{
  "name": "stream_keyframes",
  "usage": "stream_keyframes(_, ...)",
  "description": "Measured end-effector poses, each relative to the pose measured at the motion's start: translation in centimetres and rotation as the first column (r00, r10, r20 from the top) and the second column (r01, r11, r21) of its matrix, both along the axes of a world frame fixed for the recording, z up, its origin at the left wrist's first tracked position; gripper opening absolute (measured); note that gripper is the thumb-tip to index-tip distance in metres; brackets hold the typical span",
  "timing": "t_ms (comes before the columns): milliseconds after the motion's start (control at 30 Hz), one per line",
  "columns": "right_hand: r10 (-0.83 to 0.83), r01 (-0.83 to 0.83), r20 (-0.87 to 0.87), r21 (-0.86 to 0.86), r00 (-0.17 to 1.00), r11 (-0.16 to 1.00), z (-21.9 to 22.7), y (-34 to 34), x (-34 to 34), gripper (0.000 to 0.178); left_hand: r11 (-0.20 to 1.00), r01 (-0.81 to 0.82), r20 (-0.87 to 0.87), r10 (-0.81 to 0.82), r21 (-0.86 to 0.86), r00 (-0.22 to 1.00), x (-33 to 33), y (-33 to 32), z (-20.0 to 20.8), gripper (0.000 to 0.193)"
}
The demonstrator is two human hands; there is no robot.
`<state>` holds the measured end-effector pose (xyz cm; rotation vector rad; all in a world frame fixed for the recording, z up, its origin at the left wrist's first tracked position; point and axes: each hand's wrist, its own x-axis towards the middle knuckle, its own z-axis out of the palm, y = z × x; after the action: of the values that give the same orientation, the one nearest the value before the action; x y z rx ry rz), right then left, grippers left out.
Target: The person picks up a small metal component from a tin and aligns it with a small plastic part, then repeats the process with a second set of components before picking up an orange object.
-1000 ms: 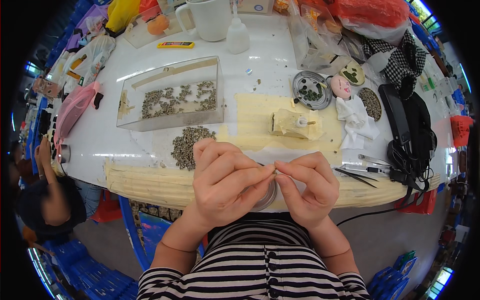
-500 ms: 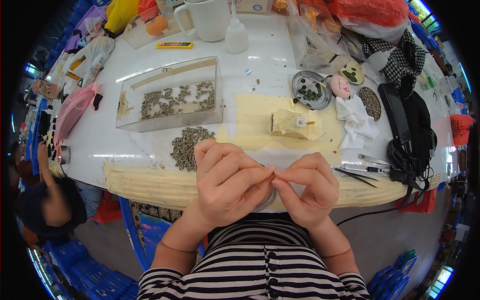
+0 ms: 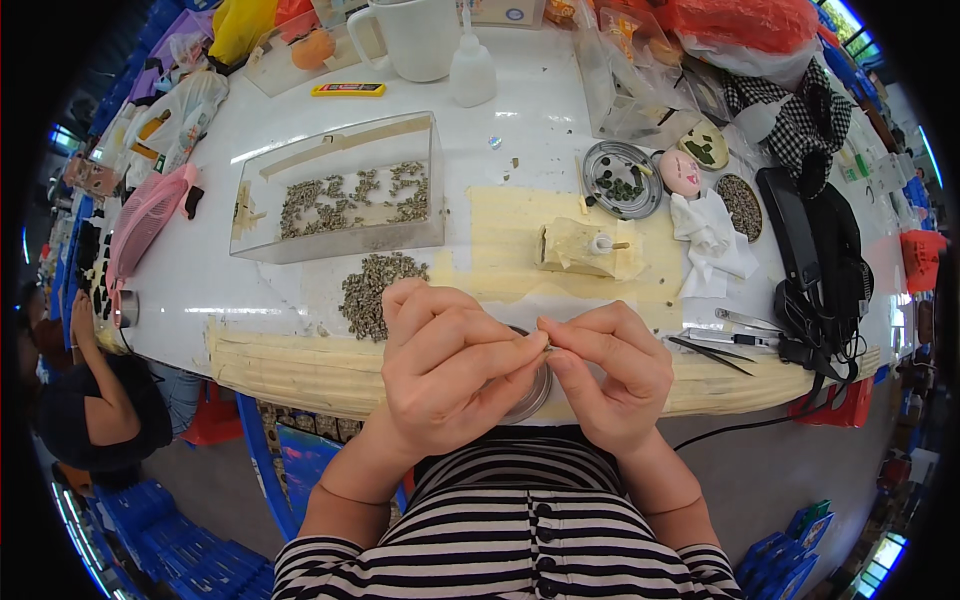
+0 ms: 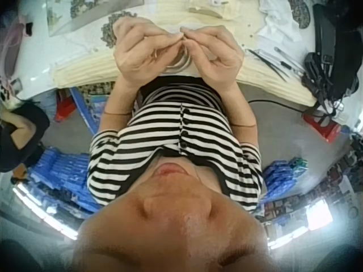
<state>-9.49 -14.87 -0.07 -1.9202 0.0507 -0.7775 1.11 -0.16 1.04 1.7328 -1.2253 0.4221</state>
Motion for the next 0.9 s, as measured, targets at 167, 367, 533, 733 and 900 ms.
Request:
stream_keyframes(167, 0.002, -0.001, -0.028, 0.032, 1.000, 0.999, 0.24, -0.19, -0.10, 0.022, 1.000, -0.009, 0.031, 0.009, 0.007, 0.999, -0.08, -0.02, 0.13, 0.025)
stream_keyframes(367, -0.066, 0.066, 0.027, -0.035, 0.997, 0.997, 0.10, 0.00, -0.08, 0.023, 0.999, -0.036, 0.031, 0.035, 0.031, 0.999, -0.12, -0.37, 0.00, 0.022)
stream_keyframes(533, -0.050, 0.061, 0.082, -0.132, 0.995, 0.989, 0.19, 0.24, -0.14, 0.030, 0.999, -0.038, 0.000, 0.038, 0.032, 0.999, -0.06, -0.27, 0.00, 0.021)
stream_keyframes(733, 0.016, -0.016, -0.029, 0.007, 0.999, 1.000, 0.22, -0.08, -0.07, 0.028, 1.000, -0.011, -0.019, 0.012, 0.009, 1.000, 0.03, 0.03, 0.18, 0.026)
stream_keyframes(900, 0.114, -0.101, -0.069, 0.164, 0.991, 0.981, -0.02, -0.36, -0.18, 0.019, 0.999, 0.018, 0.056, -0.021, 0.047, 0.998, 0.16, 0.39, 0.09, 0.035)
